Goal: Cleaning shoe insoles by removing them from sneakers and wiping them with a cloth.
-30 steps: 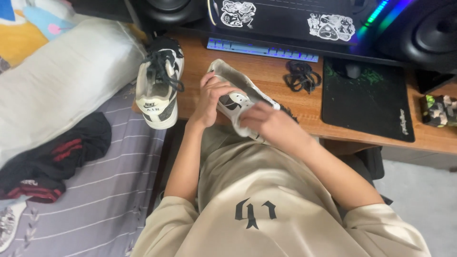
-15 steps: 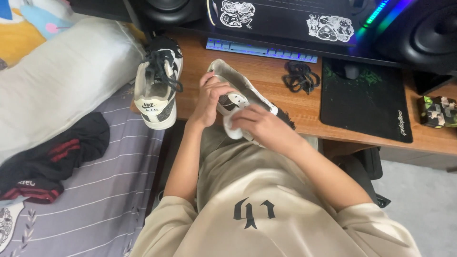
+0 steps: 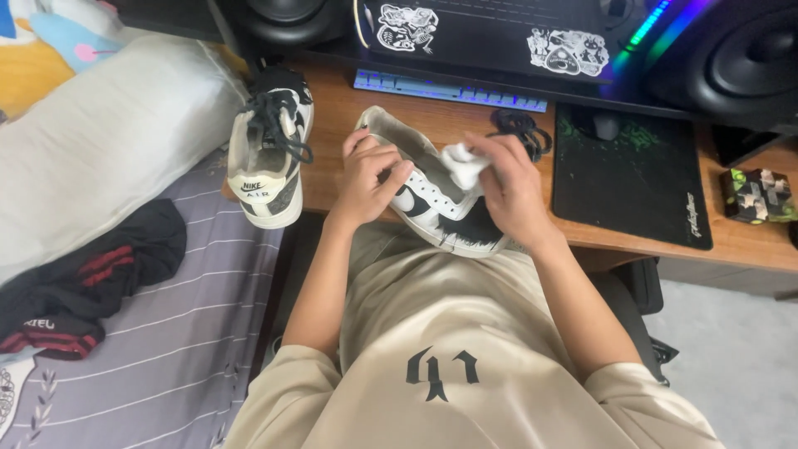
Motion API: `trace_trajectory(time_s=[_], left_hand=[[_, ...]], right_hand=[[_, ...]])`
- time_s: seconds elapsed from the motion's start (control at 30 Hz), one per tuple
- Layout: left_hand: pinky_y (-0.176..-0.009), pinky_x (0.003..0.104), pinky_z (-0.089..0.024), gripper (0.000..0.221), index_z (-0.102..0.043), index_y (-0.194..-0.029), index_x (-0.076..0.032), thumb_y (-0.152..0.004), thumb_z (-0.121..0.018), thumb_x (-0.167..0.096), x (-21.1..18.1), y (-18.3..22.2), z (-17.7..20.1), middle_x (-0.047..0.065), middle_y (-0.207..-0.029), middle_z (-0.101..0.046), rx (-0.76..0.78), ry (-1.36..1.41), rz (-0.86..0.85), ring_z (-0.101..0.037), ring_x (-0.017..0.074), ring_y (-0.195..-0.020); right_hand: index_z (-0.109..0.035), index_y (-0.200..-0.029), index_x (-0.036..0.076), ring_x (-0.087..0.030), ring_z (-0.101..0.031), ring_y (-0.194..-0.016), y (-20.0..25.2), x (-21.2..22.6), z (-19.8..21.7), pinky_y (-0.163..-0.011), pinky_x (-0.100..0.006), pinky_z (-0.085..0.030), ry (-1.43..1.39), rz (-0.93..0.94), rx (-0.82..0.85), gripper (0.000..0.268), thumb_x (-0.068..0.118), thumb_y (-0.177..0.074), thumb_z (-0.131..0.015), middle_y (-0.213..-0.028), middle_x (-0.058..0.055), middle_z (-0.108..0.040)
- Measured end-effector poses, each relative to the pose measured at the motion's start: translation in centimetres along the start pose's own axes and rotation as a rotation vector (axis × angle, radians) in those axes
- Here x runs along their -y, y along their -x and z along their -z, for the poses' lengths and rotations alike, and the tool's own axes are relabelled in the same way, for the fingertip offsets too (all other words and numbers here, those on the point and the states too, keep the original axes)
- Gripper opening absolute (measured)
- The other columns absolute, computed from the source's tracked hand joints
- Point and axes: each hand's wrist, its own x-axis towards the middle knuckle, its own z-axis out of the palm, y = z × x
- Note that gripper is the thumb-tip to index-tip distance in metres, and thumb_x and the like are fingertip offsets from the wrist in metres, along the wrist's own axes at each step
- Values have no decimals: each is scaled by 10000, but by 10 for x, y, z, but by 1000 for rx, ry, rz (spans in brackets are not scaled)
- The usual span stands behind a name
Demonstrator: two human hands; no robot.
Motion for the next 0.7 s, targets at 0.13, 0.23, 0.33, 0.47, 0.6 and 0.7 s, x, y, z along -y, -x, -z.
trace_trajectory(time_s=[0.13, 0.23, 0.33, 0.47, 0.6, 0.7], left_hand=[[-1155, 421, -205, 490, -587, -692, -159, -1038, -548, -503, -8, -4, -3, 9, -661, -580, -14, -65, 13, -559, 177, -773], [-1187, 417, -235, 341, -645, -972, -157, -969, -626, -497, -21, -4, -4, 36, -850, -730, -83, -120, 103, -681, 223, -957], [-1191, 445, -262, 562, -490, -1480, -254, -946, -642, -338, -20, -5, -8, 18, -949, -692, -119, -133, 25, -652, 220, -998], [-1195, 410, -234, 324, -673, -1270, -321, -966, -578, -380, -15, -5, -11, -43, -934, -710, -108, -270, -7, -640, 151, -903], [-1202, 394, -227, 243, -701, -1116, -221, -909, -621, -319, -5, -3, -14, 1, -986, -762, -98, -242, 27, -673, 171, -948], [-1194, 407, -255, 312, -684, -1062, -121, -893, -630, -378, 4, 0, -14, 113, -903, -757, -96, -271, 36, -687, 226, -945]], right_hand=[[-688, -1194, -25, -438, -662, -1038, 1, 7, -17, -854, -512, -578, 12, 50, 82, 408, -186, -840, -563, -1065, -189, -631], [-736, -1172, 35, -353, -691, -1065, 9, 16, -3, -926, -444, -568, 67, 29, 153, 424, -160, -829, -581, -1097, -124, -669], [-733, -1181, 58, -339, -687, -1102, 13, 19, 9, -949, -438, -564, 163, -121, 229, 398, -107, -843, -601, -1118, -120, -693], [-734, -1174, 37, -342, -714, -1050, -4, 15, 0, -913, -437, -575, 111, -165, 226, 358, -97, -871, -599, -1067, -118, -716], [-719, -1180, 49, -384, -710, -1044, -27, -4, -38, -862, -473, -583, 53, -62, 206, 368, -73, -864, -575, -1053, -140, -719], [-734, -1158, 78, -400, -722, -1003, -50, 8, -47, -852, -476, -584, 17, -78, 155, 380, -88, -861, -565, -1039, -148, -729]])
